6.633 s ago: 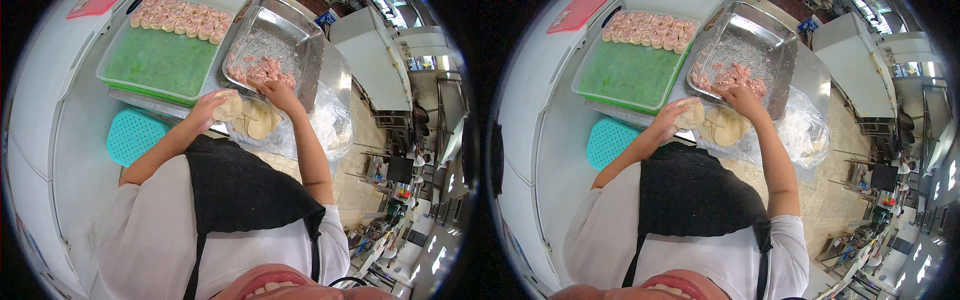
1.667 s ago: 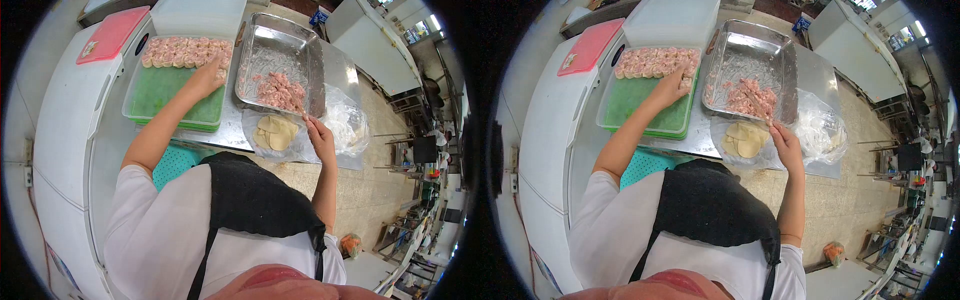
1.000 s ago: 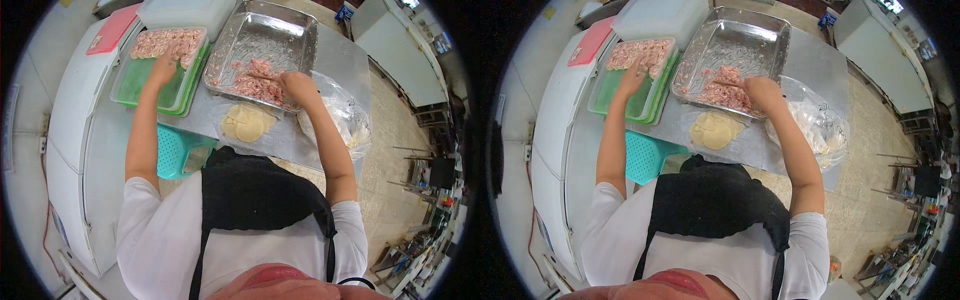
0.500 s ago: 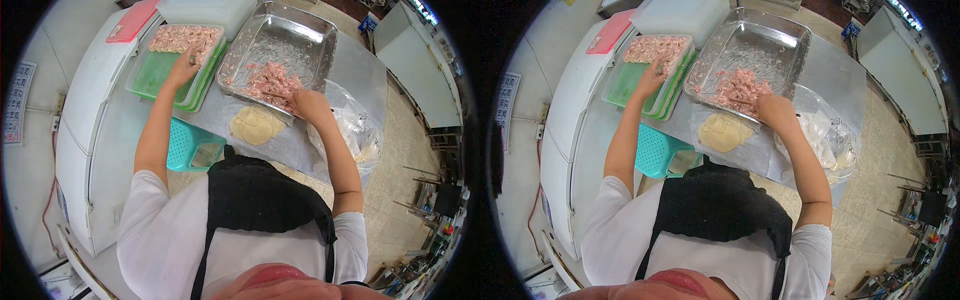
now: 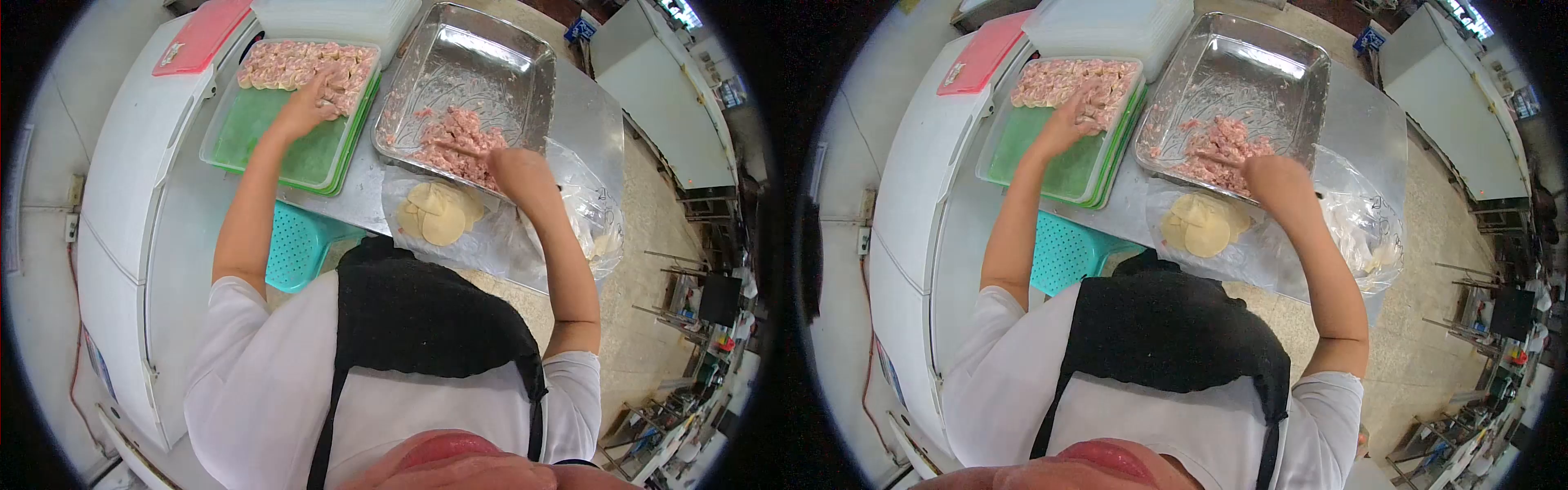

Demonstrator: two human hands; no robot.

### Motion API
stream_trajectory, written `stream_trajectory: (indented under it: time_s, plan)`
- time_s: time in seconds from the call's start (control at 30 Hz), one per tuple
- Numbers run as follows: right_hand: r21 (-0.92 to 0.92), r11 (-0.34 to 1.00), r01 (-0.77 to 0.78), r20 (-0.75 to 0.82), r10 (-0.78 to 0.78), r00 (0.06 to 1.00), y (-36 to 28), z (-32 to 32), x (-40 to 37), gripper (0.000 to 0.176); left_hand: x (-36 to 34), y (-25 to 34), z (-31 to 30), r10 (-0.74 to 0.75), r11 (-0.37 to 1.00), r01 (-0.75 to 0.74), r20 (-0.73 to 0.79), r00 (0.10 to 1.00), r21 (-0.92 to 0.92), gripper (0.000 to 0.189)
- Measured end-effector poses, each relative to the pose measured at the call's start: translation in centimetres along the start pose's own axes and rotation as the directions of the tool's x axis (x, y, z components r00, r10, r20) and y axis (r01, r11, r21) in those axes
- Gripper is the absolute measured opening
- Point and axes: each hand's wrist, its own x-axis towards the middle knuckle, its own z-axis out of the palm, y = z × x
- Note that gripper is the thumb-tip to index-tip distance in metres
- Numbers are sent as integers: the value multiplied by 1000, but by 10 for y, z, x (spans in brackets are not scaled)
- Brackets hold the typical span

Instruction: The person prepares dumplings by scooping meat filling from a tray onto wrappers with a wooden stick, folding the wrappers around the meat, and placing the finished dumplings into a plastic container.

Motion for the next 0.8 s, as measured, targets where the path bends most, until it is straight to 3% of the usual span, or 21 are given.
stream_trajectory:
  time_s: [0.03, 0.1, 0.13, 0.2, 0.23, 0.3, 0.37, 0.43, 0.47, 0.53, 0.57, 0.6, 0.63, 0.7, 0.73, 0.77, 0.8]
  plan:
    - [32, 998, 50, 34, -51, 998, -4, 18, 3, 22, 1, -1, -7, 1, 1000, -1, 2, 1000, -12, 77]
    - [60, 994, 91, 74, -96, 993, -5, 36, 8, 24, 4, -6, -22, -294, 927, 334, 224, 929, -172, 74]
    - [27, 1000, 7, 108, -10, 994, 2, 39, 11, 25, 4, -13, -23, -290, 925, 333, 227, 930, -182, 74]
    - [-43, 995, -90, 102, 94, 990, 10, 28, 14, 28, 6, -26, -23, -35, 996, 31, 51, 998, 79, 69]
    - [-49, 995, -90, 112, 95, 989, 10, 19, 15, 28, 8, -33, -25, -39, 997, 35, 53, 998, 70, 69]
    - [38, 993, -109, -17, 110, 994, 9, 10, 17, 24, 12, -41, -28, 51, 997, -50, -10, 999, 62, 70]
    - [-76, 987, -141, 4, 141, 990, -8, 29, 18, 21, 9, -40, -29, 6, 996, -7, 19, 1000, 90, 70]
    - [-112, 994, 9, -2, -10, 1000, -23, 58, 11, 20, 7, -28, -31, -31, 992, 25, 49, 998, 122, 70]
    - [-95, 995, 21, -17, -23, 1000, -22, 61, 9, 19, 6, -22, -32, -95, 993, 85, 135, 986, 79, 70]
    - [-114, 993, -23, 57, 29, 998, -19, 20, 10, 19, 5, -18, -25, -152, 988, 148, 227, 962, 36, 71]
    - [-126, 991, -55, 127, 71, 989, -17, 7, 12, 19, 6, -20, -20, -40, 997, 30, 155, 987, 68, 71]
    - [-167, 981, -100, 101, 118, 988, -5, 11, 18, 20, 6, -24, -15, 74, 990, -83, 83, 994, 111, 71]
    - [-168, 981, -97, 101, 115, 988, -3, 12, 24, 20, 9, -38, -8, 72, 991, -80, 81, 994, 111, 71]
    - [-122, 991, -53, 48, 59, 997, -4, 11, 35, 27, 17, -63, 2, 173, 960, -144, -105, 979, 238, 70]
    - [-155, 985, -74, 222, 108, 969, -8, 28, 41, 28, 13, -46, -1, 174, 960, -143, -112, 978, 239, 70]
    - [-157, 985, -70, 217, 104, 971, -13, 48, 38, 28, 5, -29, -4, 72, 983, -57, -78, 994, 175, 64]
    - [-40, 998, -52, 157, 57, 986, -19, 68, 31, 30, -4, -7, -8, -29, 993, 33, -38, 999, 116, 58]
